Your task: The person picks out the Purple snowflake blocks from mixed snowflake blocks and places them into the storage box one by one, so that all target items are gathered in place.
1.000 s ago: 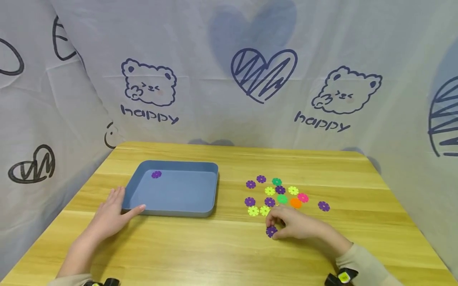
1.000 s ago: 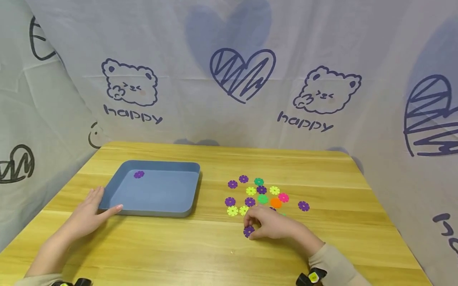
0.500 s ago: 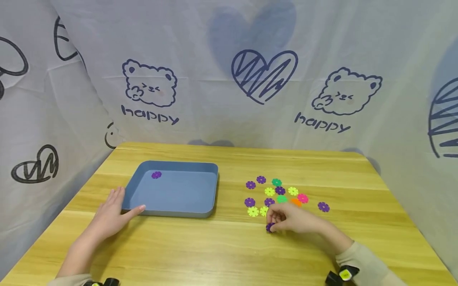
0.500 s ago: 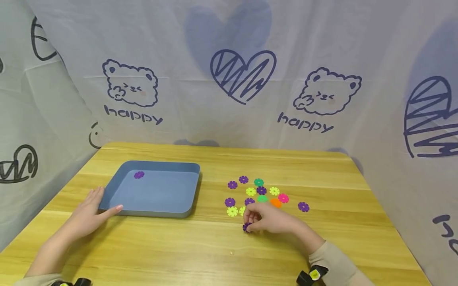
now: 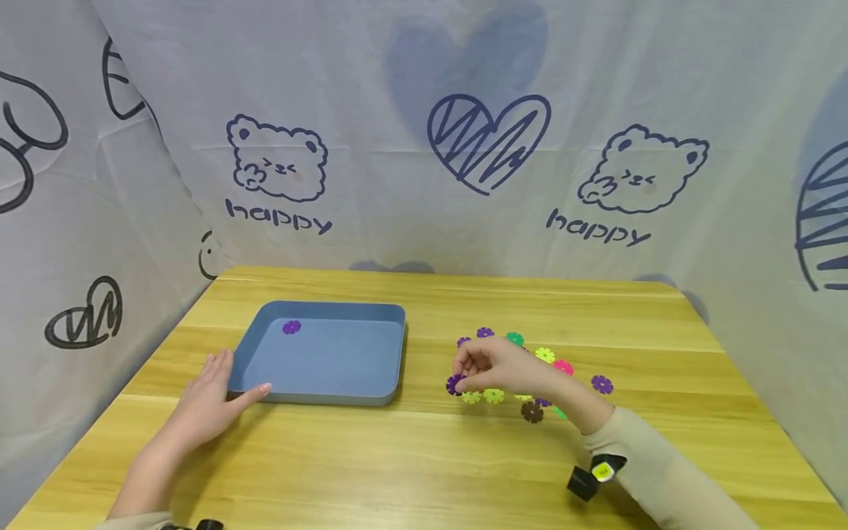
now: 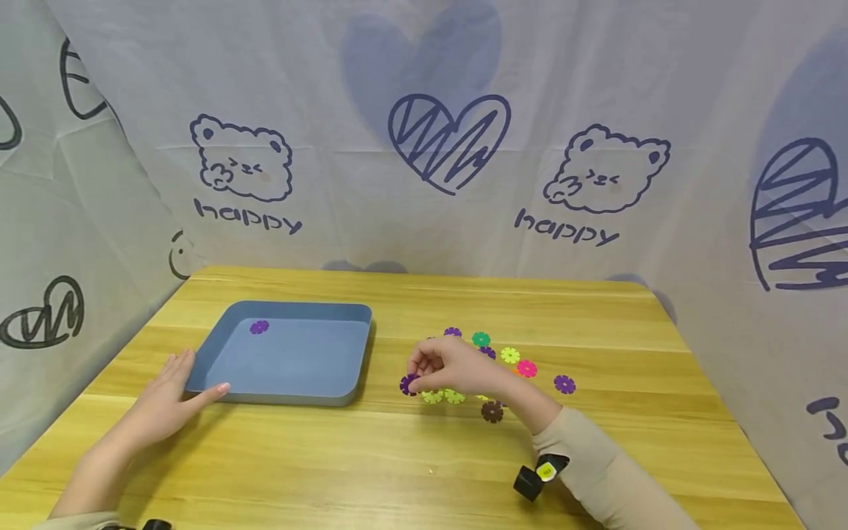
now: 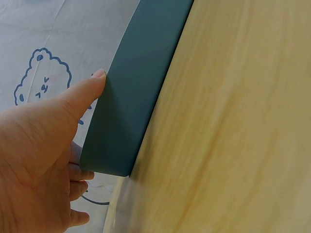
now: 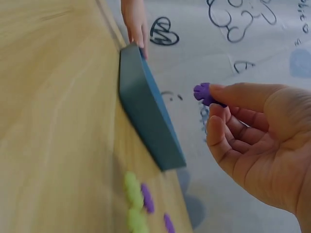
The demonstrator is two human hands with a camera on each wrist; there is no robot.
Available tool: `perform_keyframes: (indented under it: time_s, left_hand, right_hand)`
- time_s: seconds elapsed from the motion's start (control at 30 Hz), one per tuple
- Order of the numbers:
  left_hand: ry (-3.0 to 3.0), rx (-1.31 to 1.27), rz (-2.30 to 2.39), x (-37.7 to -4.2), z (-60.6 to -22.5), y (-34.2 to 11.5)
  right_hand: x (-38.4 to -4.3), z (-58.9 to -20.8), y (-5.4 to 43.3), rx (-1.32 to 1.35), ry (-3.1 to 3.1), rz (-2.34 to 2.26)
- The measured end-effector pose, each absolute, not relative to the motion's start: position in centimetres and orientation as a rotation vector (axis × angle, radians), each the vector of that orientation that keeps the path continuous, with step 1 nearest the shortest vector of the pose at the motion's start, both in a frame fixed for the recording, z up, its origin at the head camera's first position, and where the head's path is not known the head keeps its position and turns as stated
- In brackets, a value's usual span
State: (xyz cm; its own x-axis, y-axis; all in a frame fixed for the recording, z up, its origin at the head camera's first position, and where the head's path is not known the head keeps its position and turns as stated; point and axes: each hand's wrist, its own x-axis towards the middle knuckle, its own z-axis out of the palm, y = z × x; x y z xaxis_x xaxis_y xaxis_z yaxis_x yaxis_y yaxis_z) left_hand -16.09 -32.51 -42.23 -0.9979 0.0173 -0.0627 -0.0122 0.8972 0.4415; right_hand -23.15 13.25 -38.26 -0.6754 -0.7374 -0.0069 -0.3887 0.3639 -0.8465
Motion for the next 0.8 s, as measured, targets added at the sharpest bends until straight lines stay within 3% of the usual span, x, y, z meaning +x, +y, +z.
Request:
perform_keyframes:
  time_s: [0.33,0.8]
  left_hand:
    - [3.001,0.003,0.709,-16.1,-42.4,-32.4]
    - [3.002,-0.006,0.702,-16.1,-42.5,-32.5]
  right_hand:
    - [-24.9,-35.9,6.7,-0.896,2.134,-1.392]
    - [-29.5,-36.9,-2.9,-0.688,1.949,-1.704]
